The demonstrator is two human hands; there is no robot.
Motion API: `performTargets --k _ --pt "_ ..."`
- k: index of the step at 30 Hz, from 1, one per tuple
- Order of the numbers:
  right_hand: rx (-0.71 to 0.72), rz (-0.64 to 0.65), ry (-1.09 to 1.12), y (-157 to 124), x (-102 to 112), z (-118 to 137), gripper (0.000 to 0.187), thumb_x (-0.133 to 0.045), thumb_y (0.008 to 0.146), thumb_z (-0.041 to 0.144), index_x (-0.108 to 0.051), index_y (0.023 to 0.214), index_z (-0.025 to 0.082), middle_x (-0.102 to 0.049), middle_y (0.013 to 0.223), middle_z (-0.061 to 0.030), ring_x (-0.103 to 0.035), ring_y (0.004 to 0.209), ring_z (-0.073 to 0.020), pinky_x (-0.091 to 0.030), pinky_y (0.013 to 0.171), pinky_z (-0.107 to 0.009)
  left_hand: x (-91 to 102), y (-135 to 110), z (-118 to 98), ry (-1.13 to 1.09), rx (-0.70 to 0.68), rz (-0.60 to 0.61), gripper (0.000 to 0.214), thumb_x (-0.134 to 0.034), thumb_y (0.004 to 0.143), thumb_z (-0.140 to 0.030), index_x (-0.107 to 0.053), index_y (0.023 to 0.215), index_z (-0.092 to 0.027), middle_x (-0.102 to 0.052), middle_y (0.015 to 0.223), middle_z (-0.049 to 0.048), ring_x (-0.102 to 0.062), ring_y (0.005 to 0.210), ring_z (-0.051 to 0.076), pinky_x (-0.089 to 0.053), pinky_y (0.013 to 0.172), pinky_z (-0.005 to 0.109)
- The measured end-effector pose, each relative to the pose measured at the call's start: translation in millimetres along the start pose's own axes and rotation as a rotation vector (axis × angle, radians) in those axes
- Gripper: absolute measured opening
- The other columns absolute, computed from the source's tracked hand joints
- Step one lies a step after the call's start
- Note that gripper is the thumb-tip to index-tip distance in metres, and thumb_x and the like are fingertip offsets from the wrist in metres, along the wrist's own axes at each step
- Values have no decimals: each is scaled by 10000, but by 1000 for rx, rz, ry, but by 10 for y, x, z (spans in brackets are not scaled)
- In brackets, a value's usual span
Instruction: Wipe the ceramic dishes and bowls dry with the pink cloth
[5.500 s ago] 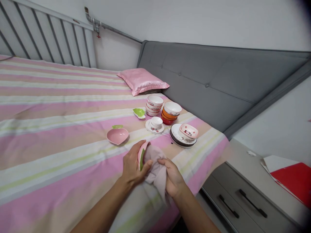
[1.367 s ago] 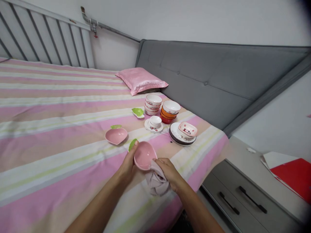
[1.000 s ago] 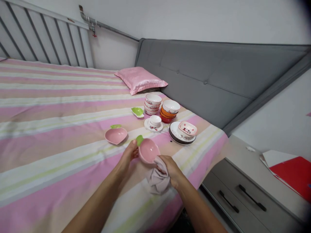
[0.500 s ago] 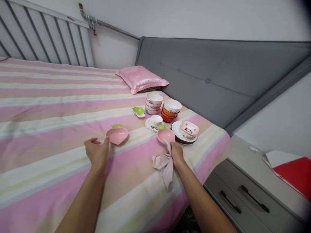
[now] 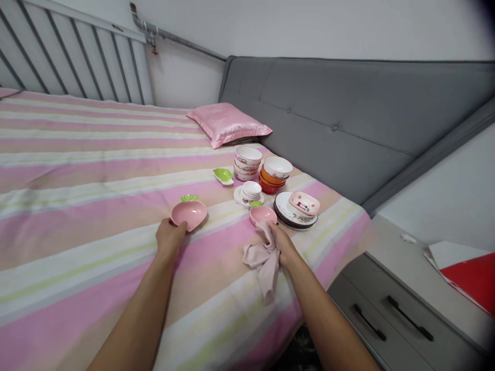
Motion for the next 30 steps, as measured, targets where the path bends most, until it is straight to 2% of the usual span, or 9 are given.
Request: performTargets --k 4,10,13,16,21,23,26,28,30 --pt "-111 18 138 -263 32 63 77 -546 669 208 -601 698 162 -591 475 23 -529 408 -130 -442 428 -228 -60 -47 -25 -197 77 35 254 -611 539 -146 -493 761 -184 -529 694 25 -545 605 185 -439 503 295" --pt "-195 -3 291 -494 105 132 116 -528 618 88 -583 696 154 -638 557 -4 -599 509 -151 -505 516 -245 -192 -263 -201 -543 202 253 161 -528 554 -96 -536 711 -130 -549 671 43 -585 587 146 -515 537 254" --pt "-196 -30 339 -520 100 157 124 -559 658 88 -605 757 146 -673 623 -24 -628 559 -163 -521 552 -259 -216 -382 -281 -650 228 294 142 -531 538 -98 -550 673 -136 -516 618 17 -530 535 122 -504 492 231" --pt "-174 -78 369 -510 109 157 114 -574 698 110 -622 794 146 -687 640 -28 -647 588 -176 -534 564 -273 -237 -478 -343 -720 239 328 221 -515 521 -102 -573 727 -153 -531 631 11 -510 534 124 -481 452 222" --pt "-117 -142 402 -482 141 142 85 -579 723 129 -627 788 157 -694 656 -28 -662 613 -184 -547 568 -280 -343 -579 -289 -919 511 403 281 -462 530 -141 -557 792 -172 -558 663 33 -535 562 154 -480 449 256" --pt "-86 -146 415 -499 145 210 74 -585 736 147 -626 798 155 -700 700 -33 -667 651 -182 -554 605 -283 -359 -580 -265 -986 540 389 289 -462 538 -140 -552 809 -182 -573 700 30 -548 588 149 -487 469 248" --pt "42 -98 476 -577 158 466 134 -550 800 210 -627 901 167 -703 838 -22 -665 797 -153 -550 724 -273 -365 -576 -269 -1118 512 397 327 -478 554 -134 -566 863 -193 -618 813 43 -590 692 163 -515 543 255" --pt "295 -16 553 -673 192 745 203 -520 840 276 -611 977 157 -688 924 -36 -643 907 -150 -526 818 -300 -370 -588 -285 -1176 487 429 339 -484 565 -138 -576 887 -190 -635 872 57 -609 773 188 -535 608 284" --pt "590 -68 546 -813 290 1002 217 -544 834 282 -591 1017 174 -670 956 -18 -628 937 -137 -496 878 -316 -379 -611 -295 -1197 466 446 349 -489 572 -144 -581 906 -187 -644 906 67 -618 833 214 -546 663 323"
Point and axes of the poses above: each hand's wrist, its own y-axis towards the middle knuckle, its own x-axis out of the back of the hand, z = x × y, the point moved 4 cm from there along y, towards the middle knuckle
